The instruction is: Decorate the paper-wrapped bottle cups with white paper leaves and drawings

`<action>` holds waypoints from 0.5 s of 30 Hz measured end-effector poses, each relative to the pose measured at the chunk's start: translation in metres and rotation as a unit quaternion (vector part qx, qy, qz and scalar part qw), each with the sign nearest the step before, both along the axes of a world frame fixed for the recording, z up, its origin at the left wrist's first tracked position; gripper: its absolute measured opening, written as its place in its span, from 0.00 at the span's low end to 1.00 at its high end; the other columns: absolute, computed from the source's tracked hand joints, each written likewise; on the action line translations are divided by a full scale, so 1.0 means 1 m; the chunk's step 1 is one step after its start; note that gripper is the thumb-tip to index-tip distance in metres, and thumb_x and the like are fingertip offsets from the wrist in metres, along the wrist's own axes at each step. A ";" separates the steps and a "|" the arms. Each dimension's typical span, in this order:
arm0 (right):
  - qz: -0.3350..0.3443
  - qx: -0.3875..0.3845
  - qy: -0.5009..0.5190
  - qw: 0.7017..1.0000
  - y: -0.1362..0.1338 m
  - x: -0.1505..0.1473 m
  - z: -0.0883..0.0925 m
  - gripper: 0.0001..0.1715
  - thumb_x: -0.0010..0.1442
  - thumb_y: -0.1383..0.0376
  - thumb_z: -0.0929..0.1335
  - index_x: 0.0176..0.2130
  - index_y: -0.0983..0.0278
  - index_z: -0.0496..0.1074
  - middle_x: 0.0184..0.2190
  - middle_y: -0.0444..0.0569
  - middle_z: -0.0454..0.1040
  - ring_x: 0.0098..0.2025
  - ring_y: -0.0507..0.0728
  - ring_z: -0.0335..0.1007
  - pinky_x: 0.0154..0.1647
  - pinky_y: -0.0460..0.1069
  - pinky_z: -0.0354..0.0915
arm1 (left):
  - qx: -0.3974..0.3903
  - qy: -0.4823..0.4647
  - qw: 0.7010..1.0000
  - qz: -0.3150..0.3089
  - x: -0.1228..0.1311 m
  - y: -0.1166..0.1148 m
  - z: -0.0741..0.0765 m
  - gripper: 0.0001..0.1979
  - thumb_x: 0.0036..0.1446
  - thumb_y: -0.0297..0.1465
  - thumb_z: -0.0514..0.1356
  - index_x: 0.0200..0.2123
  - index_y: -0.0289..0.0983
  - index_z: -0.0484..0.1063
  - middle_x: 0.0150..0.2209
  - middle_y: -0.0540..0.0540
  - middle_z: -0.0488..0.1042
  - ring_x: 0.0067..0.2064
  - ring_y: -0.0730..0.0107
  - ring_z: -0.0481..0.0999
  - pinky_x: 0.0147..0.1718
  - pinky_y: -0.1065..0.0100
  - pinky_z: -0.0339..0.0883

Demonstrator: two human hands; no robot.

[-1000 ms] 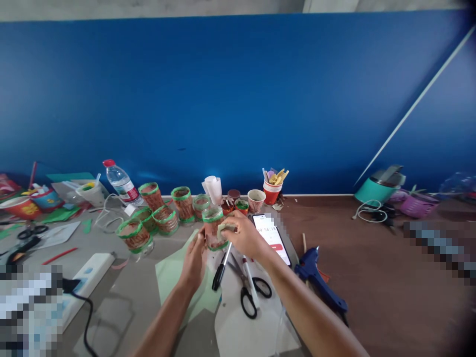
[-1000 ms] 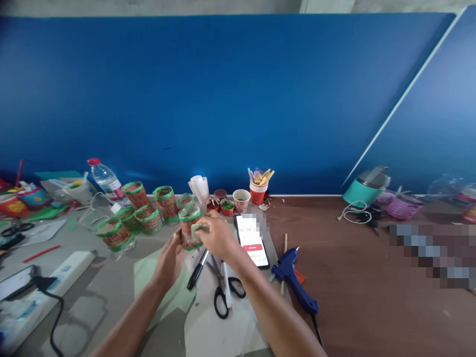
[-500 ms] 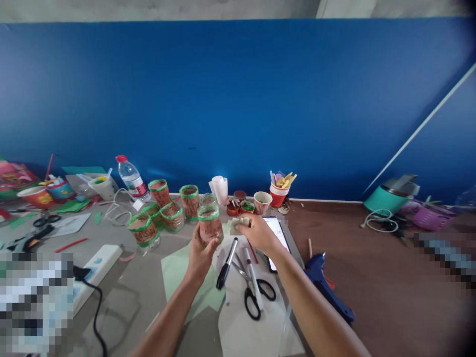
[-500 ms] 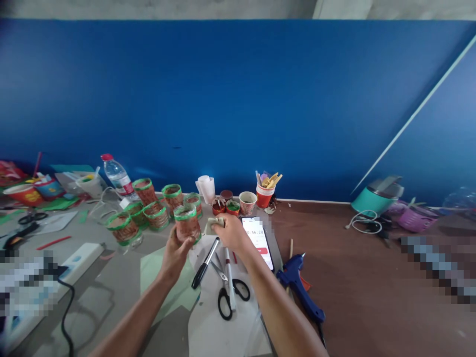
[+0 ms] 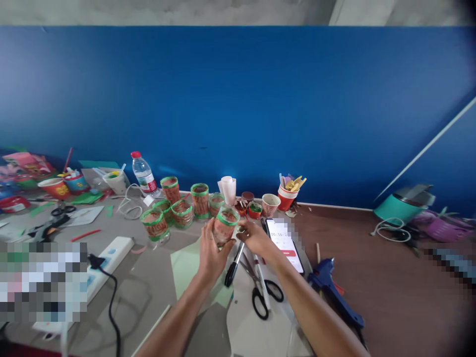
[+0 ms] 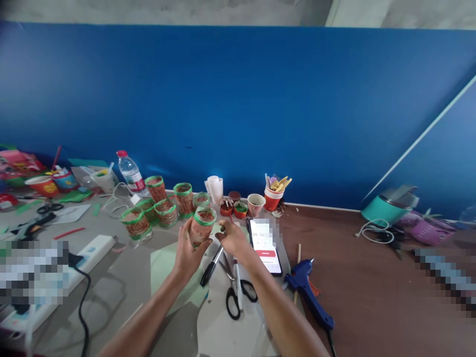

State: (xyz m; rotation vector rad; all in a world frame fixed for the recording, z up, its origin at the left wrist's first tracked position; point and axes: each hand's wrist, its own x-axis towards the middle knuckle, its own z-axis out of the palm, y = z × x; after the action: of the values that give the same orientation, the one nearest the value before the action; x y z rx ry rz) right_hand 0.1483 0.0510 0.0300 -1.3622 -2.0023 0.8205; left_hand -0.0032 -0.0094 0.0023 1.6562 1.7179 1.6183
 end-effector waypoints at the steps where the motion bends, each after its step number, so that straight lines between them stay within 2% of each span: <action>1: 0.008 -0.001 -0.002 1.000 0.000 0.000 0.002 0.15 0.53 0.70 0.67 0.43 0.63 0.74 0.38 0.51 0.79 0.41 0.59 0.75 0.44 0.52 0.67 | -0.002 -0.001 1.000 0.002 0.000 0.000 0.001 0.36 0.49 0.35 0.64 0.60 0.37 0.56 0.56 0.35 0.64 0.60 0.47 0.62 0.57 0.46 0.57; 5: 0.013 -0.018 -0.005 1.000 0.002 0.000 0.012 0.13 0.54 0.70 0.68 0.41 0.62 0.75 0.40 0.51 0.80 0.42 0.60 0.76 0.46 0.52 0.67 | -0.033 -0.070 0.997 -0.005 0.003 0.003 0.003 0.38 0.47 0.33 0.65 0.60 0.38 0.56 0.58 0.35 0.63 0.61 0.47 0.63 0.58 0.47 0.57; 9: 0.016 -0.021 -0.008 1.000 0.000 0.005 0.030 0.15 0.54 0.67 0.68 0.43 0.65 0.75 0.43 0.54 0.80 0.46 0.61 0.76 0.49 0.53 0.67 | -0.041 -0.173 0.983 -0.047 0.002 0.005 0.006 0.40 0.47 0.33 0.65 0.62 0.37 0.53 0.60 0.34 0.64 0.61 0.51 0.65 0.57 0.55 0.59; 12: 0.019 -0.022 -0.008 1.000 -0.008 0.013 0.044 0.17 0.56 0.65 0.67 0.46 0.66 0.75 0.44 0.55 0.80 0.47 0.61 0.76 0.50 0.53 0.66 | -0.038 -0.252 0.964 -0.076 0.000 0.006 0.007 0.37 0.48 0.36 0.66 0.60 0.38 0.56 0.59 0.36 0.66 0.59 0.54 0.67 0.55 0.59 0.61; 15: 0.026 -0.022 -0.013 0.999 -0.021 0.025 0.050 0.17 0.57 0.65 0.66 0.46 0.67 0.75 0.45 0.55 0.79 0.48 0.61 0.75 0.51 0.52 0.66 | -0.036 -0.327 0.937 -0.120 -0.001 0.006 0.008 0.34 0.48 0.40 0.66 0.57 0.37 0.60 0.56 0.38 0.69 0.56 0.55 0.71 0.52 0.61 0.65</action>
State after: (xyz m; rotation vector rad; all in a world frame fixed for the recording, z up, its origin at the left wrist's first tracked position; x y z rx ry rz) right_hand 0.1729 0.0303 0.0796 -1.3570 -2.0597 0.8803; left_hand -0.0046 -0.0034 0.0104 1.0549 1.1711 1.6961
